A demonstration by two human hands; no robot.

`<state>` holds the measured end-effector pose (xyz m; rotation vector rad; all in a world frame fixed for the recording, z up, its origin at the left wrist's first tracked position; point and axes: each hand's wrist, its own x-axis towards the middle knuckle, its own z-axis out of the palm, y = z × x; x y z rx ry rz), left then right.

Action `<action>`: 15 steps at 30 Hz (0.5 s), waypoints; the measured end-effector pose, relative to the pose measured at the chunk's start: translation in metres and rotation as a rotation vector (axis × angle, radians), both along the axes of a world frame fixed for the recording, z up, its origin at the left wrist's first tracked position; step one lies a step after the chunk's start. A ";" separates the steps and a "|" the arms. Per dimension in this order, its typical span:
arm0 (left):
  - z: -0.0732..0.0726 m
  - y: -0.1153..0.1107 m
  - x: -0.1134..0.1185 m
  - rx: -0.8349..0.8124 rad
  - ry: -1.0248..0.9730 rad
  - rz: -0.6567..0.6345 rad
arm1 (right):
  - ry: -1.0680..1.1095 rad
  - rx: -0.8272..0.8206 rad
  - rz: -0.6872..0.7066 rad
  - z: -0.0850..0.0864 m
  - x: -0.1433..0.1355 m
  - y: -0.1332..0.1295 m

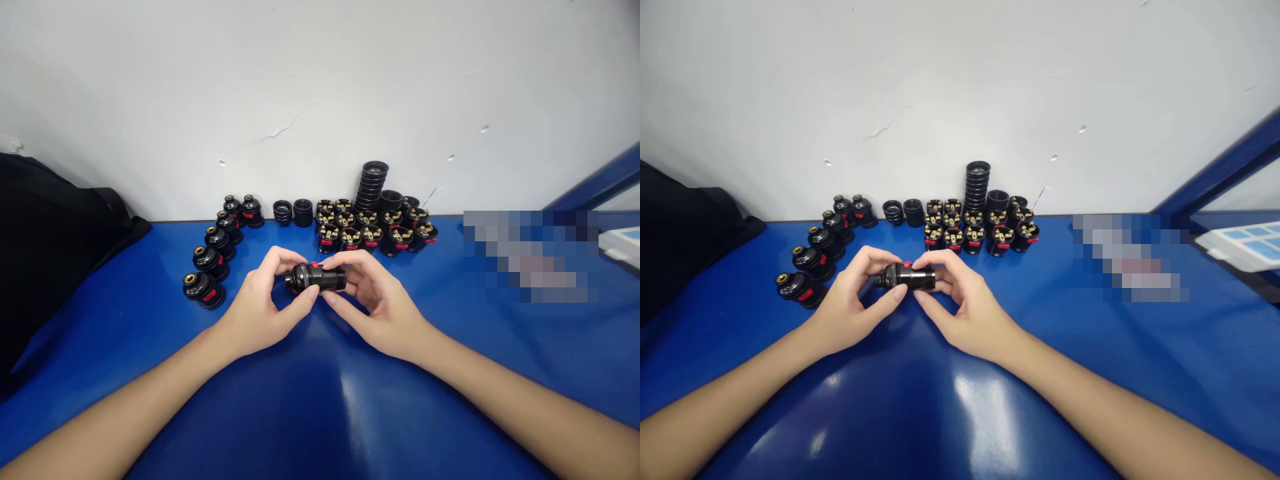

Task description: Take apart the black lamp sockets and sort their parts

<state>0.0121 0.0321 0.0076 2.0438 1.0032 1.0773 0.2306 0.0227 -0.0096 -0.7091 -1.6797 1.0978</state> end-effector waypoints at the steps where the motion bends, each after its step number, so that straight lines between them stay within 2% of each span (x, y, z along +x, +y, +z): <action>1: 0.000 0.000 0.000 0.008 -0.002 0.002 | -0.003 0.007 -0.004 0.001 0.000 -0.001; 8: -0.002 0.000 0.000 0.048 -0.037 0.059 | -0.145 0.117 -0.164 0.004 0.002 -0.001; 15: -0.005 -0.001 0.000 -0.013 -0.099 -0.036 | -0.346 0.213 -0.212 0.002 0.004 -0.001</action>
